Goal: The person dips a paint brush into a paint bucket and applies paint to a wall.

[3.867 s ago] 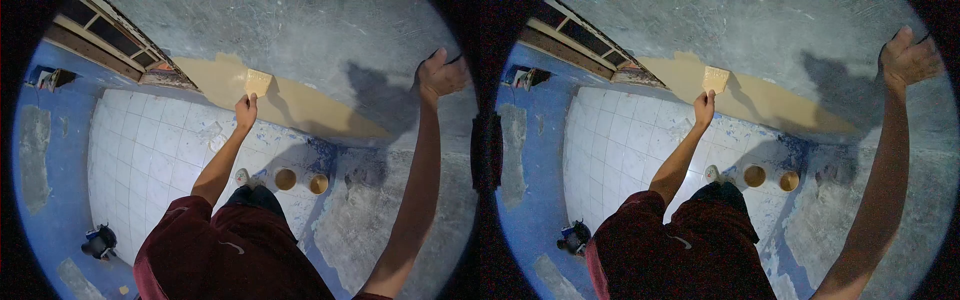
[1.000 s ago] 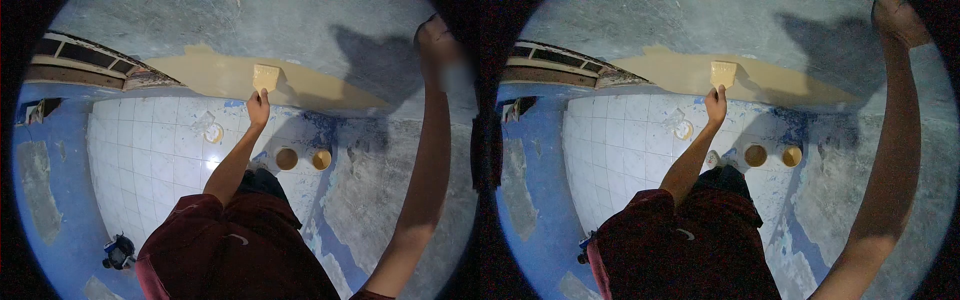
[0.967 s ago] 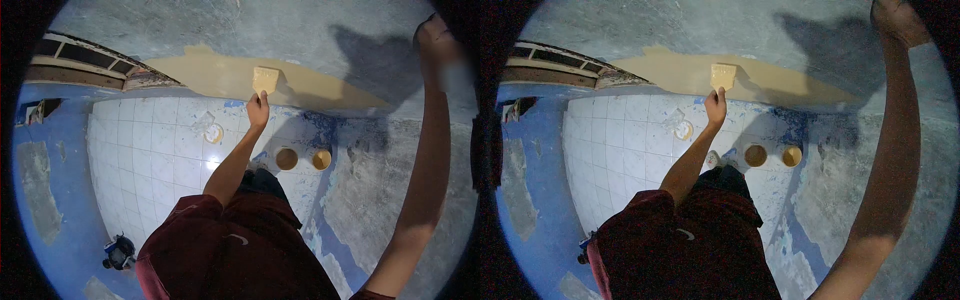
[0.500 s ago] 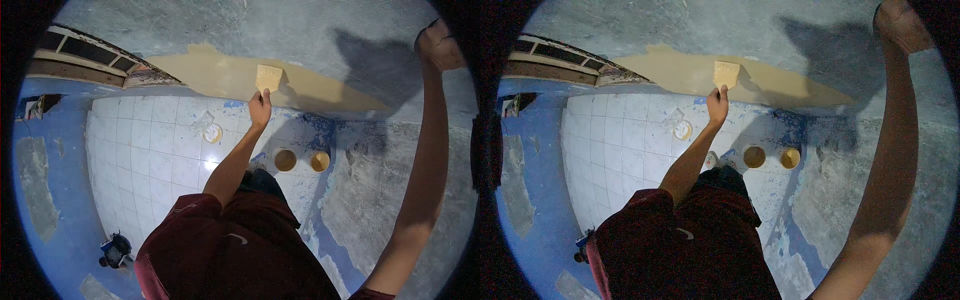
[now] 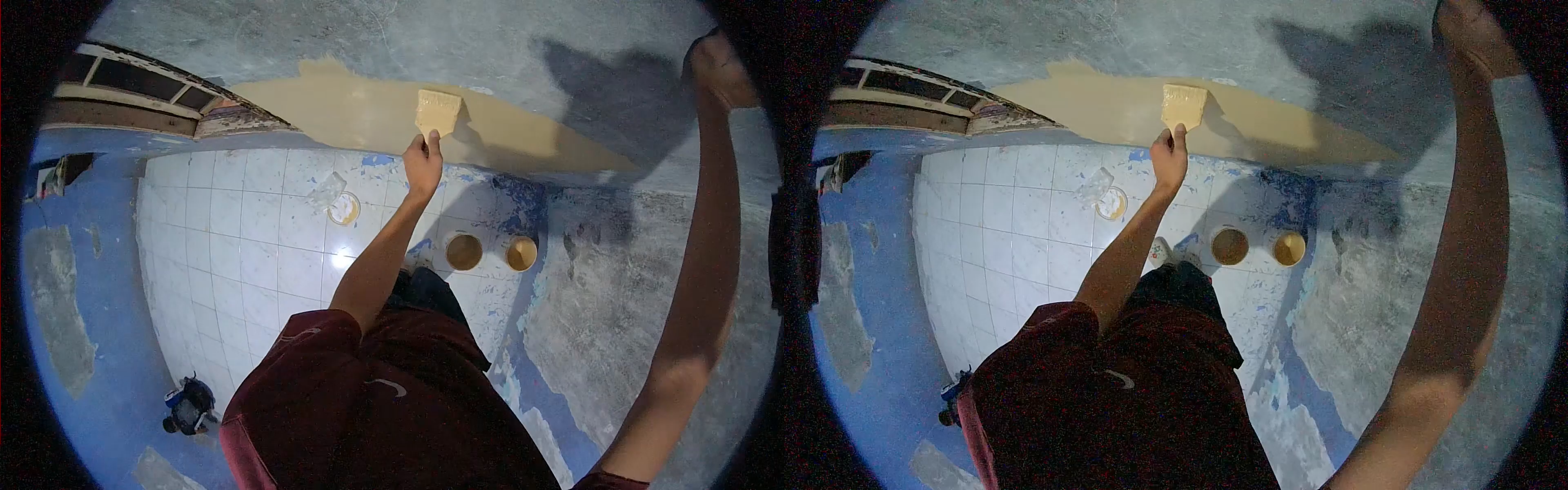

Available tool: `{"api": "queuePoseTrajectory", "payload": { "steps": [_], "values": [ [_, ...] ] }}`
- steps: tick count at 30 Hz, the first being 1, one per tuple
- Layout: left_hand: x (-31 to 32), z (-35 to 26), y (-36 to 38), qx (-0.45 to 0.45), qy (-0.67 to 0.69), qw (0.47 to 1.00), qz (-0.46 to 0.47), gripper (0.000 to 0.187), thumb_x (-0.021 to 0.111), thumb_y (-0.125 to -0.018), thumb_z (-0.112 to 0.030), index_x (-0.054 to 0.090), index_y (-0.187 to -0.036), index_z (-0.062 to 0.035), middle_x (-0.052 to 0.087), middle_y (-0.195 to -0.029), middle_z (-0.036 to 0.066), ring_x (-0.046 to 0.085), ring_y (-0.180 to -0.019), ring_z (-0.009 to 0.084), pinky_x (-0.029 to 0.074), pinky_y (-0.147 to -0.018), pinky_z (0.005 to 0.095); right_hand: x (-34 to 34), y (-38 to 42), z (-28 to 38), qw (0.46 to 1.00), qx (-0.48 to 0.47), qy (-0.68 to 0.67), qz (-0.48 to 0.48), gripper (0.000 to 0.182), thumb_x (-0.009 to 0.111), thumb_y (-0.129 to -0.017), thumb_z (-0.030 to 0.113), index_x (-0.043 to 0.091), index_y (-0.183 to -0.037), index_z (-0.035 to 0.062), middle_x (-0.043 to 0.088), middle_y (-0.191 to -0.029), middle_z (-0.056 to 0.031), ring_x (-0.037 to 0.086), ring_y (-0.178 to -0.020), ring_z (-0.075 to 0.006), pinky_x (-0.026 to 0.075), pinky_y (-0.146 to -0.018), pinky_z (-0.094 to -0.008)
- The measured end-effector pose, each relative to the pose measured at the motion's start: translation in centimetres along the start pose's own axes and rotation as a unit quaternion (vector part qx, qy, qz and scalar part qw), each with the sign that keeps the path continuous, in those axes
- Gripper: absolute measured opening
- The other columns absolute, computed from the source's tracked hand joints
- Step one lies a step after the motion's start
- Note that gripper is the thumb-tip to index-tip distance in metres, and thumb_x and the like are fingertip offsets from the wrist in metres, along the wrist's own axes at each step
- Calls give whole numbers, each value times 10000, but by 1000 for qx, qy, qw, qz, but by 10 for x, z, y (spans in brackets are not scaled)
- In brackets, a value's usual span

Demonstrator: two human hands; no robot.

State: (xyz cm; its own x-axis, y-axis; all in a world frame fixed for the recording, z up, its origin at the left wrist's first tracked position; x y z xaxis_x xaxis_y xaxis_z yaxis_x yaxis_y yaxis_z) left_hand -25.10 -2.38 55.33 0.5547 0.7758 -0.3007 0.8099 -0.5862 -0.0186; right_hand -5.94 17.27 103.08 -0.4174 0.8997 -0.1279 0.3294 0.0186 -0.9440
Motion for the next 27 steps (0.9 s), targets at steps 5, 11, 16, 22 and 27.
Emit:
{"api": "queuePoseTrajectory", "payload": {
  "steps": [5,11,16,22,27],
  "values": [
    [-7,14,14,-32,0,999,13,449,551,-941,-321,492,-670,32,420,-506,99,356,-497,151,310,-468,351,-9,0,4,995,19,-82,-55,698,244,-992,462,174,-1460,-50,135,-1506,-299,199,-1363,-472,210,-1062,-580],
    [-10,22,-9,-22,84,996,-10,463,545,-945,-330,490,-673,40,423,-520,88,350,-523,143,315,-477,348,-23,5,9,985,7,-44,-167,476,443,-955,246,420,-1376,25,416,-1413,-192,377,-1303,-366,272,-1084,-444],
    [-21,41,-20,-34,30,999,-10,482,535,-950,-379,489,-663,5,449,-567,24,386,-563,104,331,-499,302,-20,4,6,987,6,-45,-157,495,437,-970,298,406,-1388,34,399,-1429,-188,364,-1313,-360,256,-1093,-436],
    [-32,46,-13,-35,-2,999,11,502,537,-947,-381,492,-650,21,452,-555,45,387,-555,125,340,-501,326,-14,-1,4,995,17,-92,-39,705,274,-989,460,180,-1454,-62,137,-1500,-309,207,-1359,-474,215,-1055,-585],
    [-35,27,-29,-19,31,999,-5,512,536,-940,-384,470,-658,38,422,-530,119,356,-531,151,333,-488,351,-24,0,10,995,-20,-95,-25,709,276,-987,457,170,-1452,-69,130,-1497,-320,203,-1357,-483,211,-1056,-587]
  ]
}}
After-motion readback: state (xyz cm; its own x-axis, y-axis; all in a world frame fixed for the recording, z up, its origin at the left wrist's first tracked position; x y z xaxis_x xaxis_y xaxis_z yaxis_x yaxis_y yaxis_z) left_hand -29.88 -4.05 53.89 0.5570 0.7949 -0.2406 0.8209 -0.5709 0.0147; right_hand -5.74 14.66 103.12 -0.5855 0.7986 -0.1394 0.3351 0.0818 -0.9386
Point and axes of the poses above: each hand's wrist, its own y-axis away from the middle knuckle, its own x-axis out of the palm, z = x × y, the point moved 8 cm from there along -y, towards the middle knuckle
